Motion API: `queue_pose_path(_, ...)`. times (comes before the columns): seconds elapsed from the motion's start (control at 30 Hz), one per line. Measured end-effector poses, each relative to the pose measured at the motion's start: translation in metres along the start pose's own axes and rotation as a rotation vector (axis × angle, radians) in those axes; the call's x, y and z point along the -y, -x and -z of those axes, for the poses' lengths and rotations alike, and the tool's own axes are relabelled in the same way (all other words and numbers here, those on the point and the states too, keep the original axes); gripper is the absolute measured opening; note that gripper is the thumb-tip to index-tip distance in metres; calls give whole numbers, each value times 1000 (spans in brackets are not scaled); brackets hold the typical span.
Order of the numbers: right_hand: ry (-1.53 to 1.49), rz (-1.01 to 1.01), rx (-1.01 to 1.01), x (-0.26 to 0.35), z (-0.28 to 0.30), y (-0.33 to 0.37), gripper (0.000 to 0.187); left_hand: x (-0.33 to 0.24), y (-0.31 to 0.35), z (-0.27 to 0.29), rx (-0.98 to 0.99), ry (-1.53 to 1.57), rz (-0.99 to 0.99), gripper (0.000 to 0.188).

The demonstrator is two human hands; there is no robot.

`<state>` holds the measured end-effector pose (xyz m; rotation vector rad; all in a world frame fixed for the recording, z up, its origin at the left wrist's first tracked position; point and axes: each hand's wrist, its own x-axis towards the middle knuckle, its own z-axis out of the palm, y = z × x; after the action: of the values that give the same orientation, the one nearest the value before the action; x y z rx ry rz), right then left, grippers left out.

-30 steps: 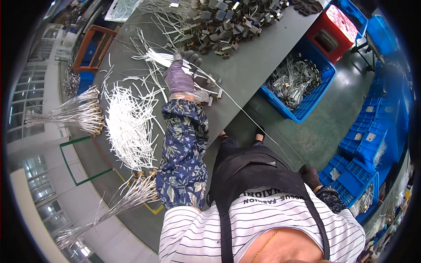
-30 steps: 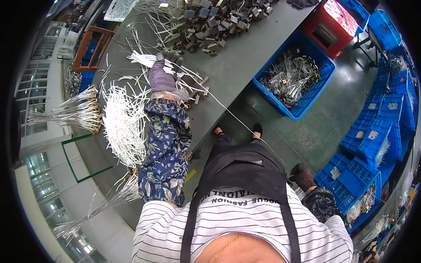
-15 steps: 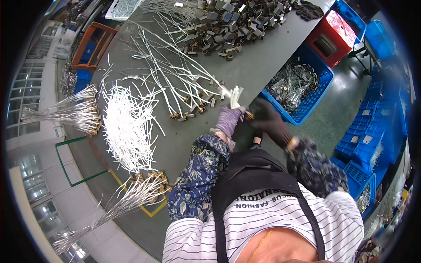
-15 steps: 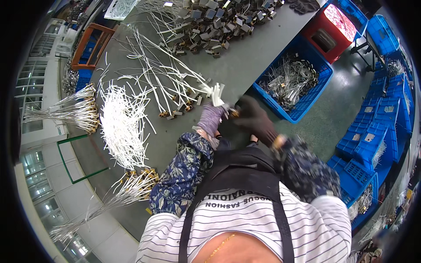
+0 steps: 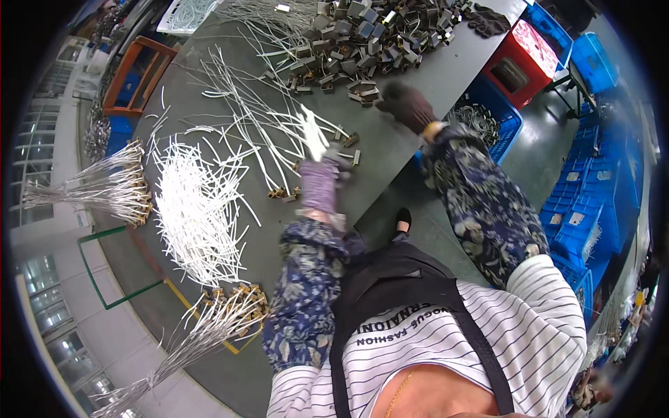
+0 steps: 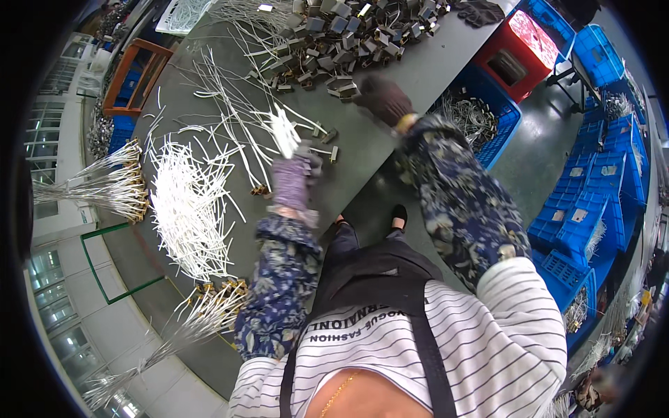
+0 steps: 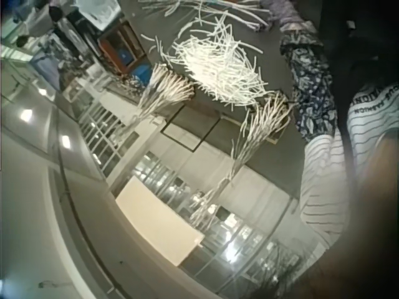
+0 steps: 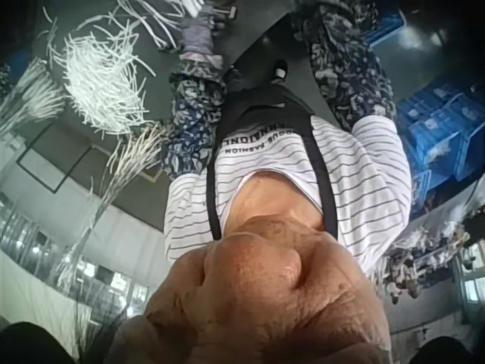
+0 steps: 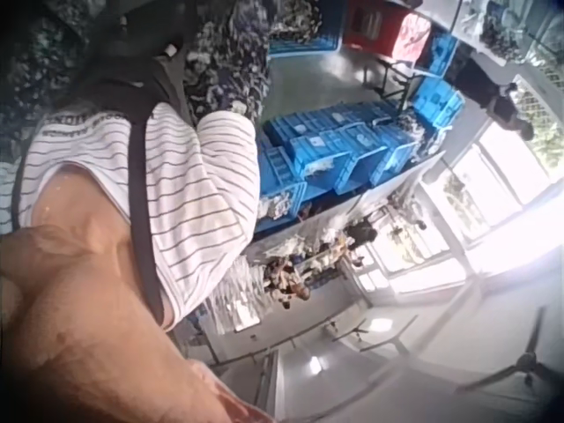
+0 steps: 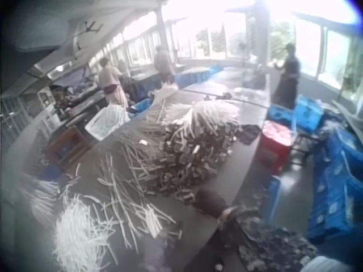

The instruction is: Sorting and preparing bundles of electrical wire harnesses on an industrial workbench.

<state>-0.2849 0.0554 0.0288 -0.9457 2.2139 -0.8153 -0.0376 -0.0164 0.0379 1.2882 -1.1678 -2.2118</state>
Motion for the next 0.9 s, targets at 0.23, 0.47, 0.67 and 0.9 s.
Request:
queue_pose_path(0.23, -451, 75, 134, -57, -25, 178, 33, 81, 11, -105, 171, 430, 183, 25)
queue_pose_path(0.47, -386, -658, 397, -134, 5, 321, 20, 88, -31, -110, 73, 526, 124, 23)
queue_pose_path(0.67, 417, -534, 684, -269, 6, 438, 37, 74, -34, -99, -40, 478, -27, 17)
queue_pose_path(0.9, 293, -599, 473, -254, -8, 411, 34, -24, -14, -74, -69, 380, -269, 21)
